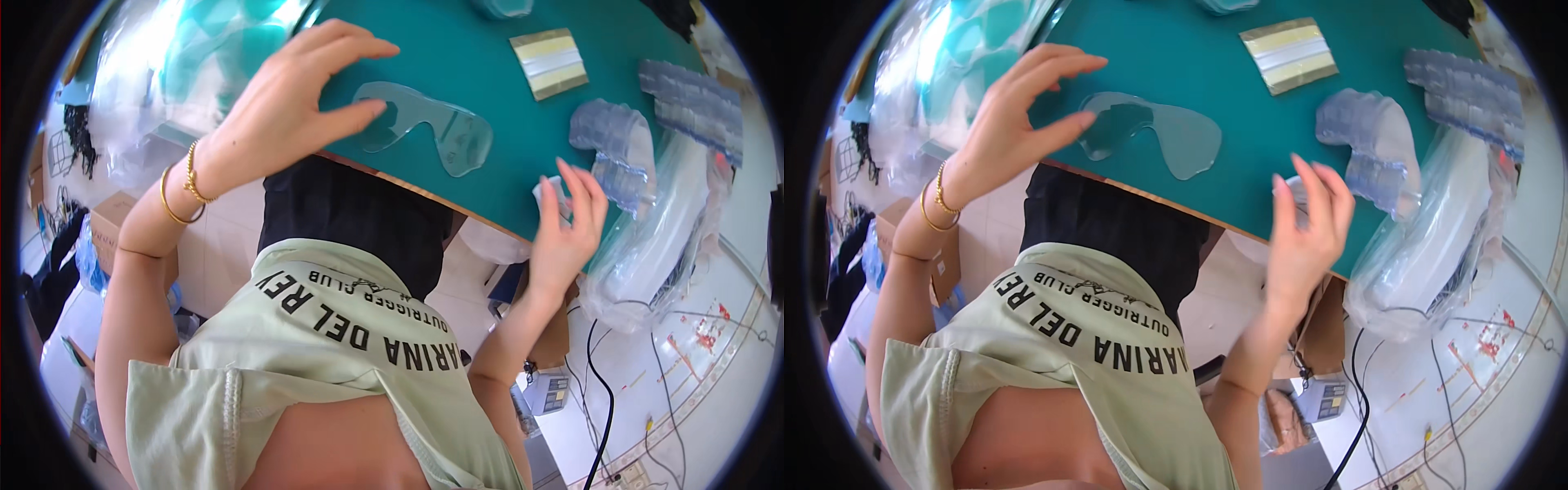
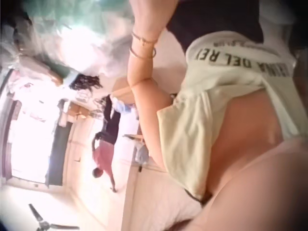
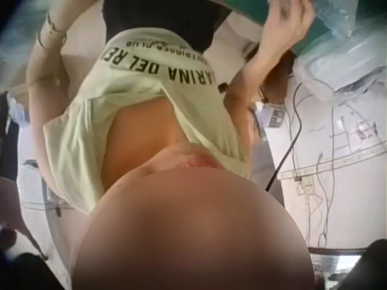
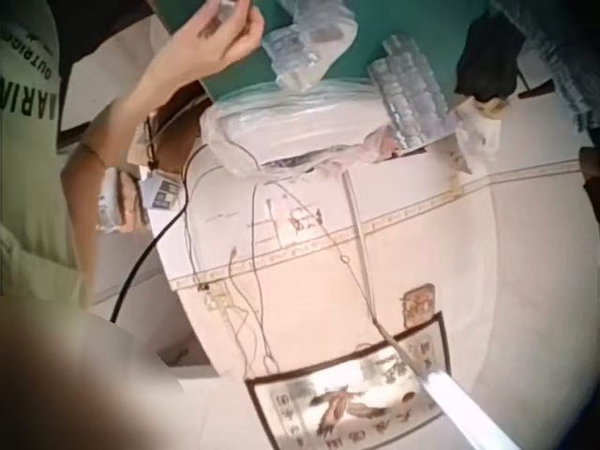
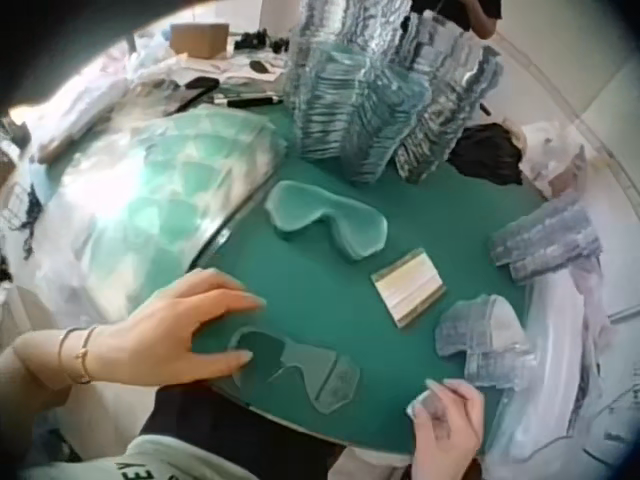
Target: Cleaning and inspecting plastic safety glasses at a manual workstation.
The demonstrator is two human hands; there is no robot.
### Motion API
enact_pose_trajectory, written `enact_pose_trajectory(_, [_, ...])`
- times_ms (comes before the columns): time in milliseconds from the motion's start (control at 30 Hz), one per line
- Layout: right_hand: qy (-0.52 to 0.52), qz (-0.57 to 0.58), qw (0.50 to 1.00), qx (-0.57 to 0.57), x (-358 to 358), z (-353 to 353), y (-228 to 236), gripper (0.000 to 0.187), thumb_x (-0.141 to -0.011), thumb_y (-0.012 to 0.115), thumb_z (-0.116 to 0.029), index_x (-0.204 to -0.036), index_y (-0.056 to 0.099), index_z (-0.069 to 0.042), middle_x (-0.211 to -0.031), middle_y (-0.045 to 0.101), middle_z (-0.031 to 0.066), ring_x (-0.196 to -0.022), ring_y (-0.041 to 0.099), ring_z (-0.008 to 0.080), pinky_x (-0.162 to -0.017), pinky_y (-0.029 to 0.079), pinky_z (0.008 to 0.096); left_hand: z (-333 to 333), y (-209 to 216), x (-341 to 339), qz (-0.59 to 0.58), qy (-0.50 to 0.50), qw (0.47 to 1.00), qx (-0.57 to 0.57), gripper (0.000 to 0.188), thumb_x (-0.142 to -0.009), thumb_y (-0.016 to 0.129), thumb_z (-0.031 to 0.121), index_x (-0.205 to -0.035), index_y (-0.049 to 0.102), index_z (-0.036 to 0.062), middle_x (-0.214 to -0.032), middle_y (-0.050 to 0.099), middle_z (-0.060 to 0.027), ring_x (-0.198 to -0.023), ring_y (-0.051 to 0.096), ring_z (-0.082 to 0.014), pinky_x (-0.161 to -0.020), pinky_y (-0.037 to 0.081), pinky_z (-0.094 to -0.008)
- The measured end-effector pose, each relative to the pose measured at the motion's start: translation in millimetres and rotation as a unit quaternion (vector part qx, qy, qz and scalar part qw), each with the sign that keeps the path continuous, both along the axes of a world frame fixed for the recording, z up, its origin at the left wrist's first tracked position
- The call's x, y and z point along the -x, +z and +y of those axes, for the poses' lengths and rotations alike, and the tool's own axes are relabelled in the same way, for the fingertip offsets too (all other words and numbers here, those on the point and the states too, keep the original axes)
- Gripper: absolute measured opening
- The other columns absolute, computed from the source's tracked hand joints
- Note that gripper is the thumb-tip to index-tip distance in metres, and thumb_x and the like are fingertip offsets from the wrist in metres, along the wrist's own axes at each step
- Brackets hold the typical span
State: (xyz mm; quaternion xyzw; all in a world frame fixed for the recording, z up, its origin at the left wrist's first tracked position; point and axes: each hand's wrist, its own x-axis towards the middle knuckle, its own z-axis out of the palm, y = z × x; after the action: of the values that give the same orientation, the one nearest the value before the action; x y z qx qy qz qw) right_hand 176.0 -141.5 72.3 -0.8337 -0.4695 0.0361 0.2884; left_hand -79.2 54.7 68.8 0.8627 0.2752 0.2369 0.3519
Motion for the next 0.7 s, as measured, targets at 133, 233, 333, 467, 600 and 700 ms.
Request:
enact_pose_trajectory(133, [0.02, 0.004, 0.998, 0.062, -17, -44, -17, 0.025, -0.089, 0.069, -0.002, -0.113, 0.073, -0.005, -0.115, 0.063, 0.0105, -0.105, 0.061, 0.0224, -0.091, 0.049, 0.0317, -18, -11, 12, 0.069, -0.008, 0.998, -0.011, 0.066, -0.073, 0.083, 0.013, -0.134, 0.057, 0.0077, -0.132, 0.05, -0.0099, -0.121, 0.049, -0.0295, -0.1, 0.045, -0.0359])
enact_pose_trajectory(233, [0.002, -0.008, 1.0, 0.007, -9, -37, -19, 0.021, -0.088, 0.07, 0.0, -0.108, 0.073, -0.002, -0.102, 0.066, 0.0085, -0.087, 0.063, 0.0173, -0.075, 0.051, 0.0273, -25, -18, 14, 0.079, 0.002, 0.996, -0.028, 0.069, -0.072, 0.084, 0.014, -0.134, 0.057, 0.0086, -0.132, 0.048, -0.0091, -0.122, 0.045, -0.0294, -0.102, 0.043, -0.0362])
enact_pose_trajectory(333, [0.041, 0.027, 0.996, -0.068, 27, 1, -9, 0.024, -0.083, 0.074, 0.005, -0.106, 0.072, 0.0, -0.102, 0.067, 0.0081, -0.083, 0.061, 0.0138, -0.071, 0.049, 0.0243, -24, -26, 8, 0.069, -0.004, 0.997, -0.027, 0.068, -0.072, 0.084, 0.015, -0.134, 0.057, 0.0084, -0.131, 0.048, -0.0086, -0.119, 0.046, -0.0288, -0.101, 0.044, -0.0366])
enact_pose_trajectory(467, [0.224, 0.051, 0.968, -0.105, 74, 57, -11, 0.024, -0.077, 0.078, 0.005, -0.098, 0.074, -0.005, -0.097, 0.067, 0.0065, -0.087, 0.065, 0.0186, -0.073, 0.054, 0.03, -21, -29, 3, 0.06, -0.002, 0.998, -0.031, 0.065, -0.07, 0.085, 0.017, -0.13, 0.06, 0.009, -0.128, 0.051, -0.0074, -0.117, 0.047, -0.0283, -0.1, 0.044, -0.0365])
enact_pose_trajectory(600, [0.313, 0.011, 0.944, -0.1, 76, 82, -34, 0.014, -0.079, 0.077, 0.0, -0.092, 0.071, -0.003, -0.092, 0.065, 0.0083, -0.08, 0.065, 0.0238, -0.067, 0.053, 0.0326, -24, -29, -1, 0.046, 0.006, 0.998, -0.044, 0.065, -0.068, 0.086, 0.018, -0.128, 0.062, 0.0092, -0.125, 0.052, -0.0069, -0.116, 0.048, -0.0278, -0.1, 0.044, -0.0369])
enact_pose_trajectory(700, [0.247, 0.001, 0.963, -0.103, 55, 82, -35, 0.013, -0.08, 0.076, 0.001, -0.091, 0.07, -0.002, -0.09, 0.066, 0.0098, -0.079, 0.065, 0.0249, -0.066, 0.053, 0.0331, -26, -30, -4, 0.037, 0.017, 0.999, -0.034, 0.064, -0.067, 0.087, 0.017, -0.126, 0.063, 0.0092, -0.124, 0.053, -0.0069, -0.115, 0.049, -0.0278, -0.099, 0.044, -0.0375])
